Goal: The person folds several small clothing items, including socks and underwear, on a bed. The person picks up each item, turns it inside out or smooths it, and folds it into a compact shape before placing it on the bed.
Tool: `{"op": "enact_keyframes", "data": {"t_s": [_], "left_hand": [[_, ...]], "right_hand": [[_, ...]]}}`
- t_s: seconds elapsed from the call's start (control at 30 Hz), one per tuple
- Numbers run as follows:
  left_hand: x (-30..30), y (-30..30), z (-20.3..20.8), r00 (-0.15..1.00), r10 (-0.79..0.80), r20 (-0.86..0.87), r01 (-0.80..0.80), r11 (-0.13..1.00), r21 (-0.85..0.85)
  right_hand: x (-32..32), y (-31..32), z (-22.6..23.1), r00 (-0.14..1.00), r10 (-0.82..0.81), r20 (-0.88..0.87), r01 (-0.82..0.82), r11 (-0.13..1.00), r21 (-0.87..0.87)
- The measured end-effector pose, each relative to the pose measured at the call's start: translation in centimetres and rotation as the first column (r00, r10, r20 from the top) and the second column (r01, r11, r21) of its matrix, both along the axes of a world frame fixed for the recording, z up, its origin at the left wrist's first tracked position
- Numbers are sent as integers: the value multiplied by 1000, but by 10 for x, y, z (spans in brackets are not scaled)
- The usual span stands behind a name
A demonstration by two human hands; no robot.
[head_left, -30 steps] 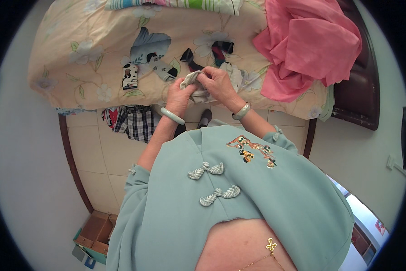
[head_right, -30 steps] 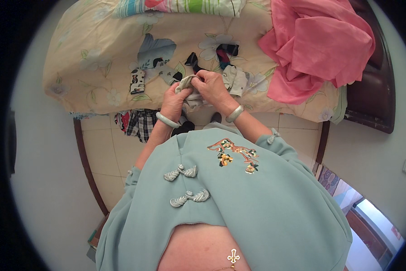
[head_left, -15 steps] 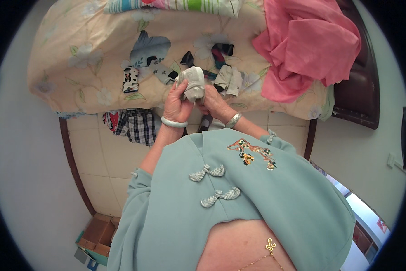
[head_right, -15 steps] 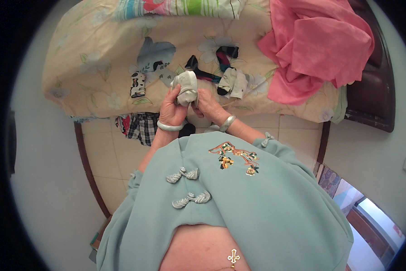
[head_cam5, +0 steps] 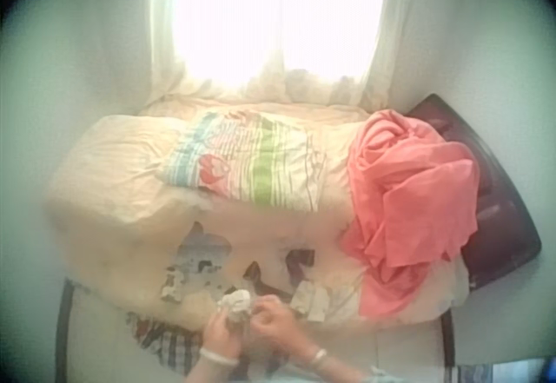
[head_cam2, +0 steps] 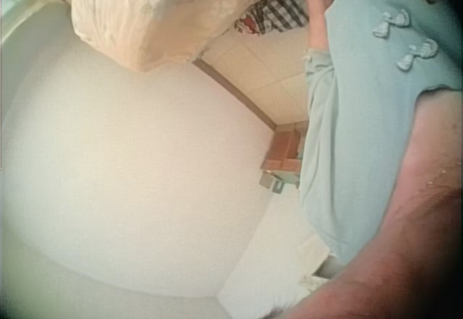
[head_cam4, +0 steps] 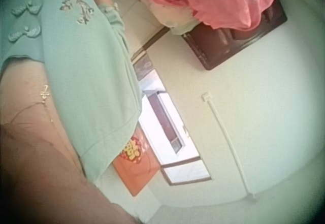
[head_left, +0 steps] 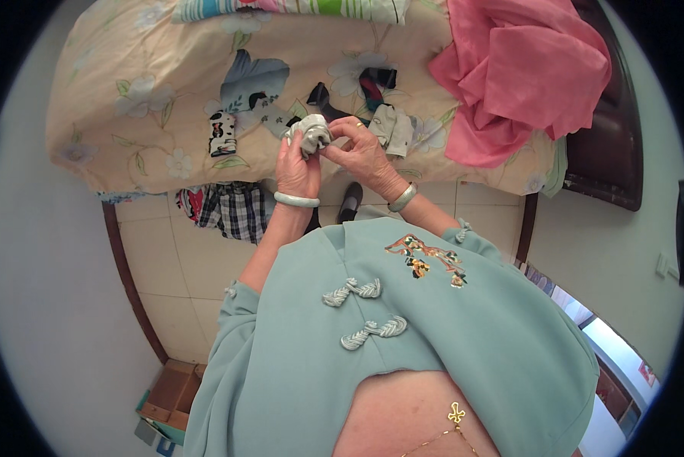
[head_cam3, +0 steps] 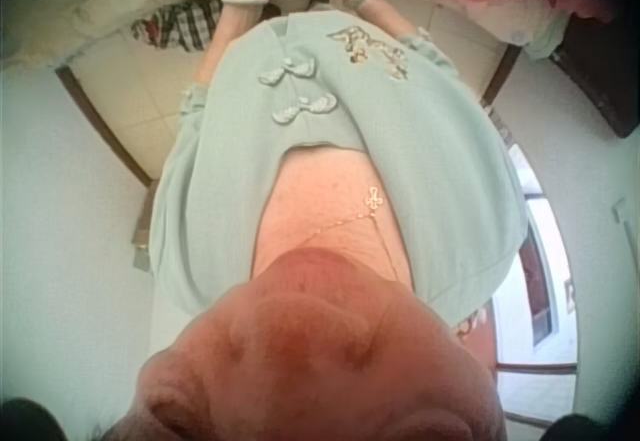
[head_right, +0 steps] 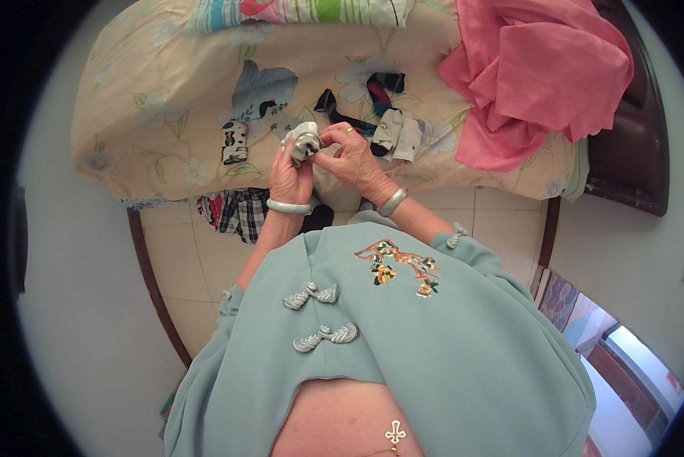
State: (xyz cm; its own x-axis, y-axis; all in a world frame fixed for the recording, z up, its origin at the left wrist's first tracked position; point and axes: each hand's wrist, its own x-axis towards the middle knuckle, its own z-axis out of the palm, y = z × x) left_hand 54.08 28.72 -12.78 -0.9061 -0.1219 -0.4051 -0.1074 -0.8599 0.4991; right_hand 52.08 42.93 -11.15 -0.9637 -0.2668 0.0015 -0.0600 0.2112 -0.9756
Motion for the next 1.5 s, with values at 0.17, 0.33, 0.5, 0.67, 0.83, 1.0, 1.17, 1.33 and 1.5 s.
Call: {"op": "enact_keyframes", "data": {"t_s": [0.17, 0.33, 0.5, 0.67, 0.83, 1.0, 1.17, 1.33, 1.5], "left_hand": [[4, -3, -3, 997, -3, 78, 14, 990, -139], [7, -8, -10, 975, -77, 210, 165, 883, -440], [10, -27, -16, 974, -130, 185, 193, 906, -378], [9, -46, -23, 954, -257, 156, 295, 901, -319], [0, -42, -25, 935, -257, 242, 349, 782, -516], [-13, -54, -59, 858, -396, 327, 513, 636, -577], [-26, -60, -81, 883, -286, 373, 470, 544, -695], [-35, -70, -94, 842, -279, 461, 537, 501, -679], [-23, -79, -123, 864, -225, 450, 497, 235, -836]], "right_hand": [[-3, -6, 8, 989, 49, -140, -50, 999, -5], [1, -12, -26, 984, -84, 157, 83, 996, 11], [2, -13, -25, 853, -54, 520, 254, 912, -321], [4, -15, -42, 806, -80, 586, 299, 910, -288], [3, -20, -63, 801, -176, 572, 272, 958, -87], [2, -26, -85, 874, -282, 397, 223, 956, 189], [-1, -35, -91, 885, -311, 347, 313, 948, 51], [-6, -44, -87, 751, -322, 576, 382, 924, 18], [-12, -53, -92, 687, -360, 632, 428, 903, 49]]}}
